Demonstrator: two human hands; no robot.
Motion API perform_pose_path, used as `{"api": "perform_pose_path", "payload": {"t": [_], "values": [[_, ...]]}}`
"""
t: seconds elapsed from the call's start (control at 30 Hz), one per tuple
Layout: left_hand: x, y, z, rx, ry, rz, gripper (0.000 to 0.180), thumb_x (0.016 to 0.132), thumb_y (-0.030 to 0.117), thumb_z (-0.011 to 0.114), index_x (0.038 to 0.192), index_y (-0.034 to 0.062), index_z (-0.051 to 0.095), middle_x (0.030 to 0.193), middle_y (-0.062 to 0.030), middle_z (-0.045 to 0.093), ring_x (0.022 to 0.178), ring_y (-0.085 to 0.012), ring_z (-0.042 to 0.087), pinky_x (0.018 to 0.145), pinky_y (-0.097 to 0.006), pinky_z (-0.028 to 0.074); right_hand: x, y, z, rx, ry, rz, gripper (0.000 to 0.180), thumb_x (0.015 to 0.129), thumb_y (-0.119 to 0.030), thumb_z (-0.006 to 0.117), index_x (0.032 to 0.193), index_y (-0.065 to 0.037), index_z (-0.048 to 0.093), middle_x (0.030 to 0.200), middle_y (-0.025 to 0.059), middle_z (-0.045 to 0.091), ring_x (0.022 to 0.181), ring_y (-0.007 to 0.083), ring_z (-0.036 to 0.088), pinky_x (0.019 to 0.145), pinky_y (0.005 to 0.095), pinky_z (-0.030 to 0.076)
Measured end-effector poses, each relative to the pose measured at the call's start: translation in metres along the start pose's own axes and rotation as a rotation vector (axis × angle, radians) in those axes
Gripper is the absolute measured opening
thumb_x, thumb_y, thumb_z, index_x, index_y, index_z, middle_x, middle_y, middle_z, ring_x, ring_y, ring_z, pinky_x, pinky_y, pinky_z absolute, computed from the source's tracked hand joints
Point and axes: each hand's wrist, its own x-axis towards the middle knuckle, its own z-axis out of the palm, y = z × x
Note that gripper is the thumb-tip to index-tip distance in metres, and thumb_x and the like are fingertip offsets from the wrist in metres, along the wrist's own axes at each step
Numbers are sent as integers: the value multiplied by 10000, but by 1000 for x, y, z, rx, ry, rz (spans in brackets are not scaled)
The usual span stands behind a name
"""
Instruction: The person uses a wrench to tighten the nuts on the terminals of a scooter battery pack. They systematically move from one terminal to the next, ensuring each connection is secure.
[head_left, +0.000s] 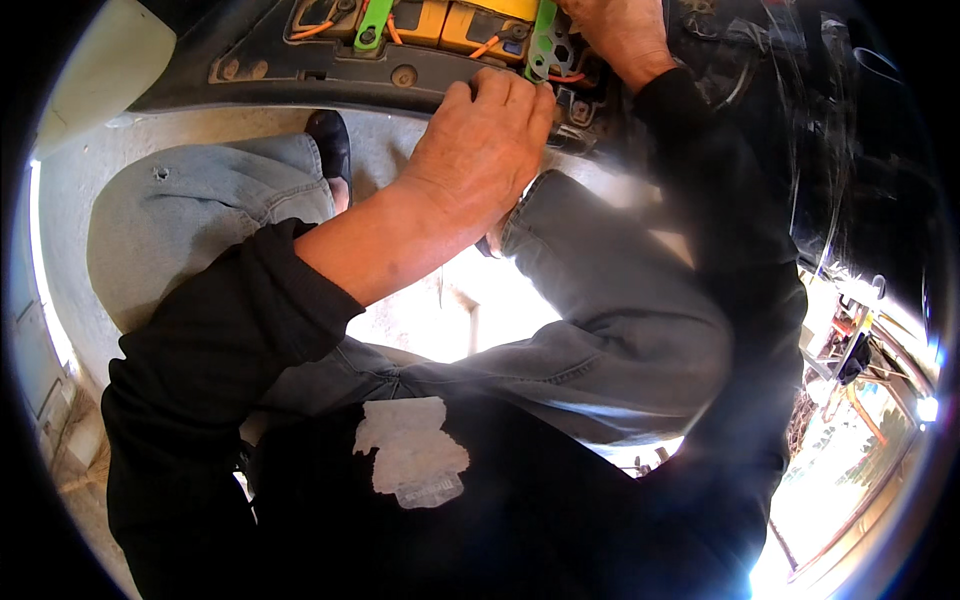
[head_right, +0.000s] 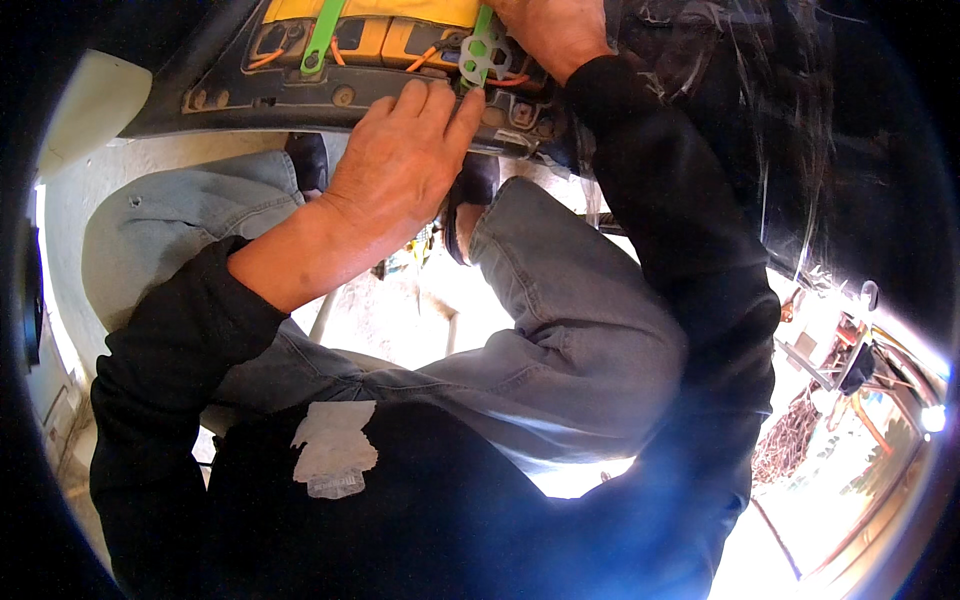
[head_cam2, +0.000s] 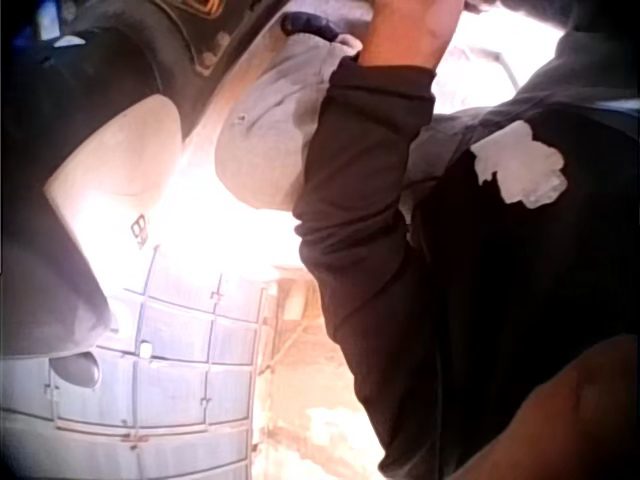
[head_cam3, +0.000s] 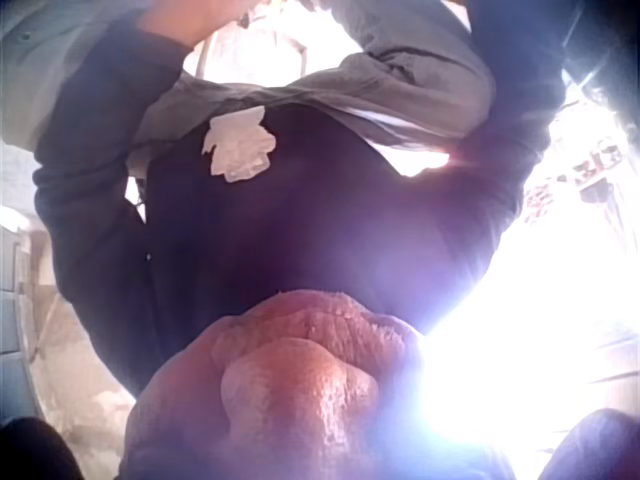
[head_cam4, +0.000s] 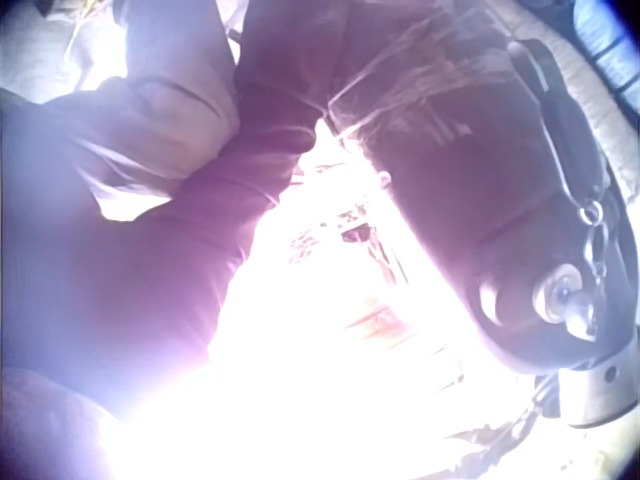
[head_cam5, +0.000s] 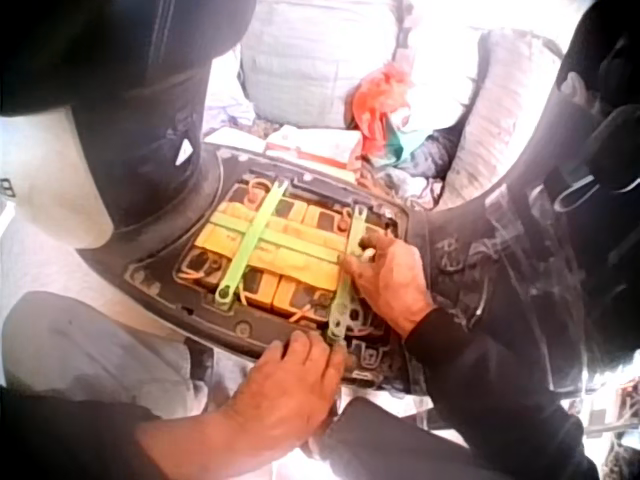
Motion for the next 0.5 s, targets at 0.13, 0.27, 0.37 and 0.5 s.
{"api": "perform_pose_path", "payload": {"t": [0.13,0.27,0.37,0.5], "values": [[0,0,1,8,-6,1,538,853,122,598,1359,-58,570,1071,-153,579,1021,-276,556,824,-363,470,-1,12,11,-126,73,-101,388,820,-293,806,1011,39,740,879,278,712,839,434,713,738,461,582],[2,-1,-3,-14,-66,-14,541,851,122,597,1360,-61,569,1073,-140,573,1024,-267,552,820,-363,466,-6,12,10,-232,90,-140,405,812,-322,816,986,36,746,866,278,713,802,429,713,701,457,580],[4,-2,-2,-31,-68,-8,545,850,123,600,1364,-56,568,1082,-127,570,1030,-261,547,816,-362,461,-7,-3,-1,-274,-34,40,394,813,-340,816,961,19,754,874,276,713,803,407,718,690,455,576],[3,-1,0,-32,-80,-32,549,849,126,609,1370,-40,570,1094,-116,567,1045,-257,541,809,-356,454,-9,0,1,-340,-39,6,388,825,-361,803,938,6,747,830,263,704,770,404,710,667,461,568]]}}
